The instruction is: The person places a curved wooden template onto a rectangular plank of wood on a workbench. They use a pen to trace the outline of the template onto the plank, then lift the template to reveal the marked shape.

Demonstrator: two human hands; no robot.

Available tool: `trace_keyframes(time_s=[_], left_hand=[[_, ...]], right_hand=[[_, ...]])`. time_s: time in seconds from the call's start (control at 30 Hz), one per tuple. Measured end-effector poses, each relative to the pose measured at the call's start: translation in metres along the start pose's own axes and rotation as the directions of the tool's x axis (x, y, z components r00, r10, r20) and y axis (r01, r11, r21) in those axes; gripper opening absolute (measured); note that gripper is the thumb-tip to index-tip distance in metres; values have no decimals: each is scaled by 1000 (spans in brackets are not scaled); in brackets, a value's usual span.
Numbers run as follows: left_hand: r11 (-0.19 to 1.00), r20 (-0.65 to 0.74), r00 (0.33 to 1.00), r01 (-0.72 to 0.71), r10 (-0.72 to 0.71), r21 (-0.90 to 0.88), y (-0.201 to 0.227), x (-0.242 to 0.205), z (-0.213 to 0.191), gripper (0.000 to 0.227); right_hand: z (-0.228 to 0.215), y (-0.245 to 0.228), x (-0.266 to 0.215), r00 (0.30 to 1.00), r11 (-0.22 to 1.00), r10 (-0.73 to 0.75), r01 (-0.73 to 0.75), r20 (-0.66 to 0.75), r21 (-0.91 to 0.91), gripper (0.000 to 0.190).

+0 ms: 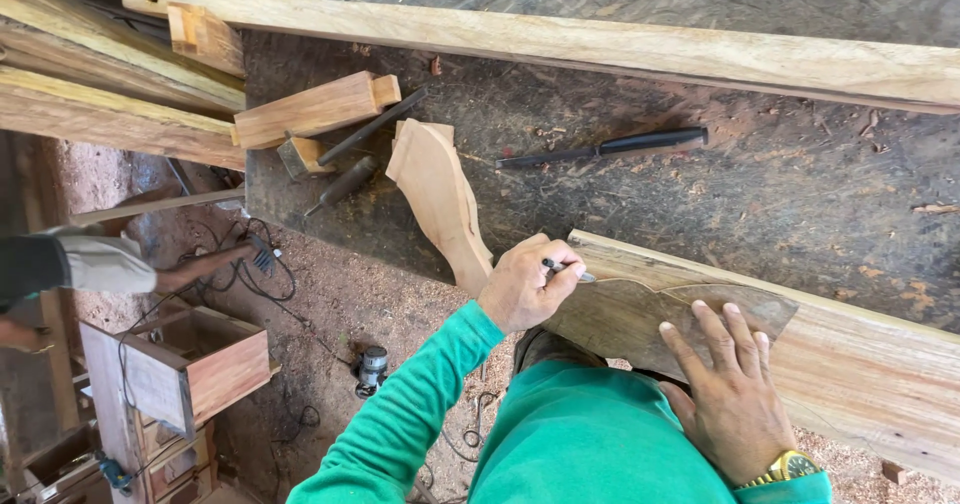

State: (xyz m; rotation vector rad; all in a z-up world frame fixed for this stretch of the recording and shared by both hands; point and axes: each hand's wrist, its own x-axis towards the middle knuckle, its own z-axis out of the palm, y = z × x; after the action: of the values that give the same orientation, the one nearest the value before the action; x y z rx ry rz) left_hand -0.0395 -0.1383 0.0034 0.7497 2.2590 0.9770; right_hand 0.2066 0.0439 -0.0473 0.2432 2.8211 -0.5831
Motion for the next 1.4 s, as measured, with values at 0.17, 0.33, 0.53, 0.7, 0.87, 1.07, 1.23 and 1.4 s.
trace_keyframes(time_s=[0.17,0.33,0.53,0.7,0.87,1.07,1.23,1.4], left_hand=[[1000,4,1000,15,-15,-3,-10,-6,-13,10],[995,-18,998,-53,55,87,-7,-5,-11,13],[983,-64,996,-54,66,178,-16,-9,-17,5],[989,-121,987,-94,108,112,-7,-10,-14,5],[981,-122,990,-47,71,187,-22,-13,-15,9],[963,-286,923,-216,256,162,6,-27,-36,8],[994,-338,940,-5,42,109,-4,-54,-12,12],[988,-225,971,111,-84,109,-42,-74,24,28]], right_hand=[[1,2,0,1000,1000,-13,13,-5,4,81],[0,1,0,999,1000,-18,18,-32,-1,80],[2,2,-1,999,1000,-22,22,-42,-1,79],[-1,0,-1,998,999,-33,33,-50,-2,79],[-6,-4,0,999,1000,-6,5,-44,-6,78],[-6,-7,0,992,997,-4,14,-126,78,80],[2,-10,-4,982,996,25,-8,-186,94,80],[6,-16,-6,977,997,74,-73,-200,13,77]])
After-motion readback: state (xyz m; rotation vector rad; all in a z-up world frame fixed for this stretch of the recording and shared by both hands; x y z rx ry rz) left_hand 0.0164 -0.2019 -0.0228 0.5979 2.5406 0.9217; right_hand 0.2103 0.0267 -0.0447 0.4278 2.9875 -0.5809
